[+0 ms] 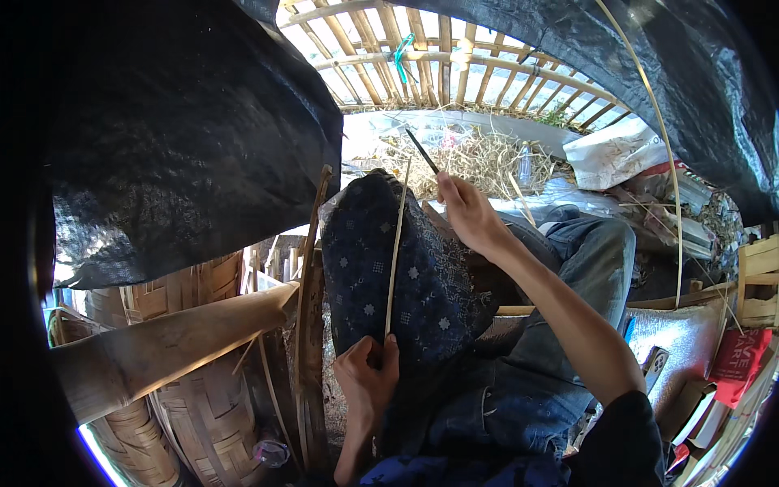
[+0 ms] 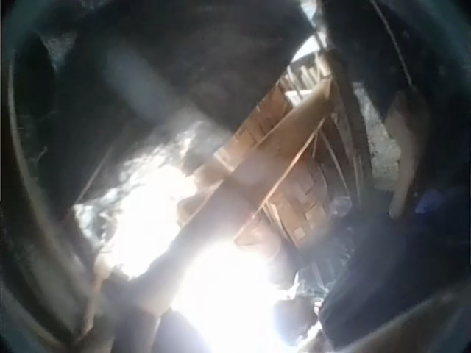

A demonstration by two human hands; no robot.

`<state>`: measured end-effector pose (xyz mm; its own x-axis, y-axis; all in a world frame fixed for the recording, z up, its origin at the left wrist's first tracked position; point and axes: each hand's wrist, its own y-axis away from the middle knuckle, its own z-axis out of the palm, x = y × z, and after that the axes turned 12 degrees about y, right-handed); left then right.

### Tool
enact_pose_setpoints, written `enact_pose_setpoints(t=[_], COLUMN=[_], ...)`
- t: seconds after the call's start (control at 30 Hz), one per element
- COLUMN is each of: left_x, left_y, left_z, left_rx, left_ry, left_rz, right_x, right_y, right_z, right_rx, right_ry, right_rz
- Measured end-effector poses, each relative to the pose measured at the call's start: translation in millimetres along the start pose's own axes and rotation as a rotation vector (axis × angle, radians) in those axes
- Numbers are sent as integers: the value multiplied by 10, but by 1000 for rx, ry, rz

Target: The person scrapes a thin bamboo stick with a knife while holding it against a cushioned support on their lap.

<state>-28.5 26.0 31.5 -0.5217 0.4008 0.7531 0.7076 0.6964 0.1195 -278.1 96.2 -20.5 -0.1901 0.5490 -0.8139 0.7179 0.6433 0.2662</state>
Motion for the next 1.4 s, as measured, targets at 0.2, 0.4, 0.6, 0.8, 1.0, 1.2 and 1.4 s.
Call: enact_pose_setpoints(t=[0.2, 0.4, 0.6, 0.8, 1.0, 1.2, 1.4], left_x=[-51, -151, -143, -114, -100, -122, -116], left_y=[-35, -46, -43, -55, -58, -51, -47], left_z=[-109, -168, -153, -146, -148, -130, -135], left_rx=[-120, -215, -216, -204, -202, -201, -208], left_ry=[165, 306, 274, 240, 224, 215, 188], left_rz=[-60, -168, -148, -114, -110, -98, -91], right_x=[102, 41, 21, -17, -10, 3, -55], right_y=[-450, -440, -493, -463, -478, -503, -503], right_z=[-94, -24, -26, -116, -146, -160, -169], right_rx=[-46, -214, -277, -322, -251, -247, -219], right_ry=[-488, -531, -480, -442, -427, -451, -406], right_rz=[252, 295, 276, 293, 252, 295, 271])
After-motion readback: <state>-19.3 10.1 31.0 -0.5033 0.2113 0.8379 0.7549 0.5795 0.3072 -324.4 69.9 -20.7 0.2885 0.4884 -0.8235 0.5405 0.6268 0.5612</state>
